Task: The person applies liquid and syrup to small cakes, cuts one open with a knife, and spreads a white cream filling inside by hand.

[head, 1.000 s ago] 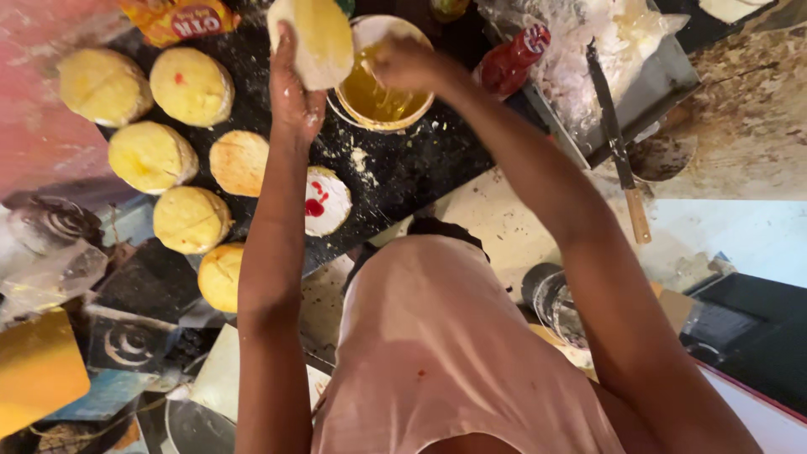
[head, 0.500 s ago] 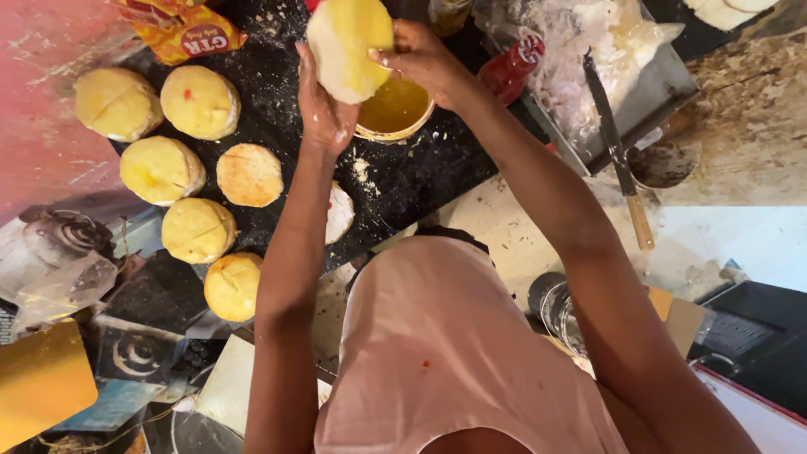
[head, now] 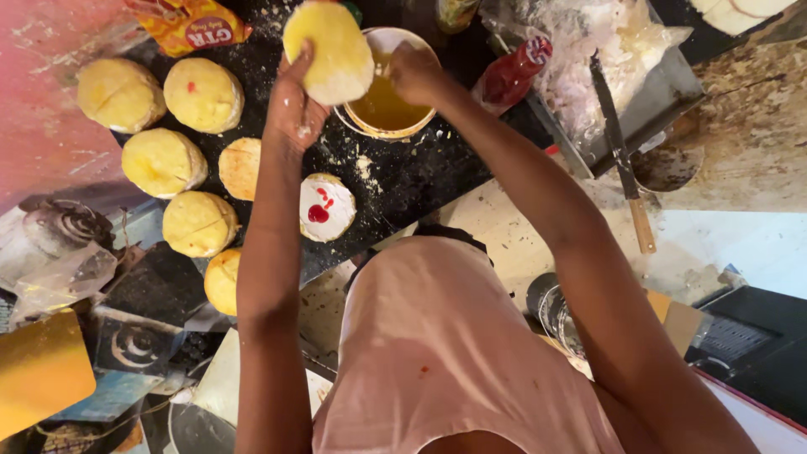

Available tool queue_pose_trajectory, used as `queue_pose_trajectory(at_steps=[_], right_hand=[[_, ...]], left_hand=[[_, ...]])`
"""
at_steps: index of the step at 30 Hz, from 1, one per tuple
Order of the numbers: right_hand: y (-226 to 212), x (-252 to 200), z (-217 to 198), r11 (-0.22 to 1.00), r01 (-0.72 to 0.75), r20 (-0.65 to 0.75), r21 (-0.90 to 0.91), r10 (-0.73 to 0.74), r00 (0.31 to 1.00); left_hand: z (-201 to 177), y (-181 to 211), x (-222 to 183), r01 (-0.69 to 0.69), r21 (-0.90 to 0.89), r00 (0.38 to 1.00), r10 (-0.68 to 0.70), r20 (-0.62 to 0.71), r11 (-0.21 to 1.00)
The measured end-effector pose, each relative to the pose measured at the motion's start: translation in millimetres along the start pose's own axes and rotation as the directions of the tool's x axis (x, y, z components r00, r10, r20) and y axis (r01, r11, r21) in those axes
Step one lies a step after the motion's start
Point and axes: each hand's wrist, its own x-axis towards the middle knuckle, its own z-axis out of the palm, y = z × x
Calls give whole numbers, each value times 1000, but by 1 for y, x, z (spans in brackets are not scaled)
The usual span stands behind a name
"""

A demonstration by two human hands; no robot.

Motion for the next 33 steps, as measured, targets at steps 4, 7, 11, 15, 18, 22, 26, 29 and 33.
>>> queue_pose_trajectory(at_steps=[4,7,11,15,18,22,26,29,33], right_hand=[[-21,5,-8,975,-165,253,147,125,960],[-15,5,-56,780,-364,450,509,120,885],[-19,10,-102,638,170,-25,751,-229,973],[-10,4,-95,745,107,-29,659,-117,993],[-7,-2,-63,758,-265,332,596,68,941],[-26,-11,-27,996,-82,336,24,69,939],[-27,-4,-51,850,-358,451,386,165,877],[-27,6,-79,536,-286,340,794,-2,940],[-31,19,-95,540,-4,60,842,-87,994]], left_hand=[[-10,7,11,-46,81,997,50,-59,996],[-18,-5,23,-51,78,998,53,-30,996],[-17,-30,35,-12,91,1000,13,-11,996],[-13,-31,34,-53,114,999,52,11,992],[-9,-25,33,-63,113,993,74,-89,992],[-13,-24,32,-152,-57,988,151,-30,987],[-32,-34,44,-196,-31,979,194,-61,980],[-49,-59,52,-201,-59,980,201,-4,978],[-45,-80,65,-57,-482,785,337,520,874]])
